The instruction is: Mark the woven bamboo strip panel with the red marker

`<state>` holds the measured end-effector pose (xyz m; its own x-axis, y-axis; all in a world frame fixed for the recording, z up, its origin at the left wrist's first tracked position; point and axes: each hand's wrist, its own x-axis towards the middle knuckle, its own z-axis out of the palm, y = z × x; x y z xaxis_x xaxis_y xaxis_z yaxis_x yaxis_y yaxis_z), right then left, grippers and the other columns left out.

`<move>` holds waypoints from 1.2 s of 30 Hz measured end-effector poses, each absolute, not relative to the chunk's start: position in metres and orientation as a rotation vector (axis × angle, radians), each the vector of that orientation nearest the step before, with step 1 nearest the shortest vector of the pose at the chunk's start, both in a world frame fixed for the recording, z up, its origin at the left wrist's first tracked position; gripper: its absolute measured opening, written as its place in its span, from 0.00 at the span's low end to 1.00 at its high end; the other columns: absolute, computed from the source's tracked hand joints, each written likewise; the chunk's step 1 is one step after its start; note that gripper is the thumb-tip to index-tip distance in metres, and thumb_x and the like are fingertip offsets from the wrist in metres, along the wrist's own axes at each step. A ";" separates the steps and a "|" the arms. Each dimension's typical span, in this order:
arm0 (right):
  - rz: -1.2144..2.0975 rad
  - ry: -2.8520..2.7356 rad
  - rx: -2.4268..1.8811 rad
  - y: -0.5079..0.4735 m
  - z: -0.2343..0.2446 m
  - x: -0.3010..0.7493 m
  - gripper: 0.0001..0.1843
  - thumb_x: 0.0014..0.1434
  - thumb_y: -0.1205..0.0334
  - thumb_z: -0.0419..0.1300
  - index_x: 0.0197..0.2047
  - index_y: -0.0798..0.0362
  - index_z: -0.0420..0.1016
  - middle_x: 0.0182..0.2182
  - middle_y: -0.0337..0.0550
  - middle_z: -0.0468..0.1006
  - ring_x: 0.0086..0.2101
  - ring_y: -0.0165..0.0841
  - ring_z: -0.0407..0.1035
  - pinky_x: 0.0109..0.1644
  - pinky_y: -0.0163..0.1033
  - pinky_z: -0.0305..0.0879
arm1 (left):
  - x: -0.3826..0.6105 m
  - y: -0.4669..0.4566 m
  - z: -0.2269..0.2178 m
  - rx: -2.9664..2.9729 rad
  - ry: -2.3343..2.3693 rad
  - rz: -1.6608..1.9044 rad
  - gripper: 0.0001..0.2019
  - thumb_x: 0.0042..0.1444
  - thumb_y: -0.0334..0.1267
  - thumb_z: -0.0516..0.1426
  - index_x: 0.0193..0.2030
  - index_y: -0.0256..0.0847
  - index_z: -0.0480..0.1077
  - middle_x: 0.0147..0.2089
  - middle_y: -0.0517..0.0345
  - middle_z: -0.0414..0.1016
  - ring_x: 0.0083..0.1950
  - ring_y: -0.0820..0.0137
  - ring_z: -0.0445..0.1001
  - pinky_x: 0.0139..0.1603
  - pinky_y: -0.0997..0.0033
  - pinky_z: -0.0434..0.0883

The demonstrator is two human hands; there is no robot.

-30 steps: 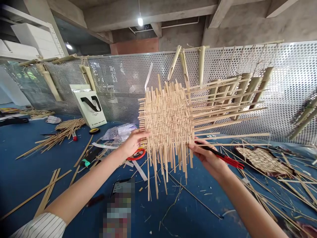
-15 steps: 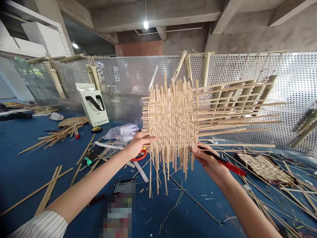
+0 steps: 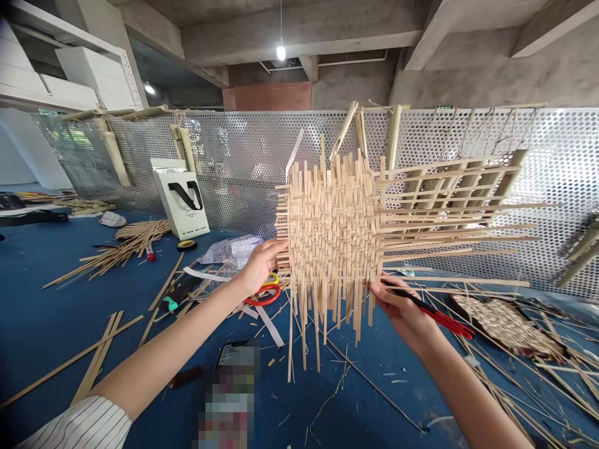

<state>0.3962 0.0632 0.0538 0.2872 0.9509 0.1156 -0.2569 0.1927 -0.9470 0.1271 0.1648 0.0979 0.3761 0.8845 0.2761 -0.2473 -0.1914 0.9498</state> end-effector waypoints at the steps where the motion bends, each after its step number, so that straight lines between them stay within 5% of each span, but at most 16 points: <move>1: 1.027 -0.884 -1.008 0.063 0.053 0.397 0.13 0.40 0.62 0.71 0.32 0.46 0.77 0.33 0.35 0.78 0.42 0.33 0.71 0.41 0.28 0.69 | 0.124 0.167 0.101 1.368 0.595 1.195 0.15 0.49 0.45 0.59 0.42 0.42 0.71 0.44 0.53 0.74 0.44 0.66 0.71 0.44 0.66 0.67; 5: 1.027 -0.929 -1.025 0.063 0.053 0.400 0.12 0.41 0.61 0.70 0.32 0.46 0.78 0.35 0.36 0.78 0.43 0.34 0.71 0.42 0.30 0.69 | 0.115 0.173 0.111 1.310 0.470 1.339 0.16 0.49 0.43 0.59 0.45 0.43 0.71 0.48 0.51 0.72 0.46 0.66 0.71 0.46 0.65 0.68; 13: 1.013 -0.884 -1.025 0.058 0.060 0.394 0.13 0.36 0.62 0.73 0.28 0.46 0.77 0.30 0.35 0.77 0.37 0.34 0.72 0.35 0.31 0.70 | 0.112 0.175 0.115 1.272 0.464 1.427 0.12 0.48 0.41 0.61 0.41 0.44 0.74 0.44 0.55 0.73 0.37 0.72 0.73 0.40 0.70 0.70; 28: 1.014 -0.973 -1.021 0.055 0.063 0.385 0.11 0.39 0.61 0.71 0.30 0.45 0.77 0.32 0.35 0.78 0.39 0.36 0.72 0.39 0.33 0.70 | 0.110 0.174 0.126 1.060 0.451 1.418 0.07 0.44 0.35 0.63 0.32 0.37 0.74 0.32 0.58 0.74 0.34 0.76 0.72 0.41 0.74 0.68; 36: 0.983 -0.857 -0.931 0.059 0.063 0.389 0.13 0.38 0.62 0.71 0.30 0.44 0.75 0.30 0.31 0.77 0.35 0.29 0.72 0.34 0.28 0.70 | 0.092 0.206 0.103 1.480 0.884 1.407 0.11 0.38 0.41 0.64 0.28 0.40 0.73 0.30 0.58 0.74 0.34 0.69 0.71 0.38 0.70 0.65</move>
<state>0.3886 0.0592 0.0630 0.3169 0.9337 0.1666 -0.2927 0.2634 -0.9192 0.0922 0.2057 0.1035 0.1032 0.9267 0.3613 -0.0766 -0.3547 0.9318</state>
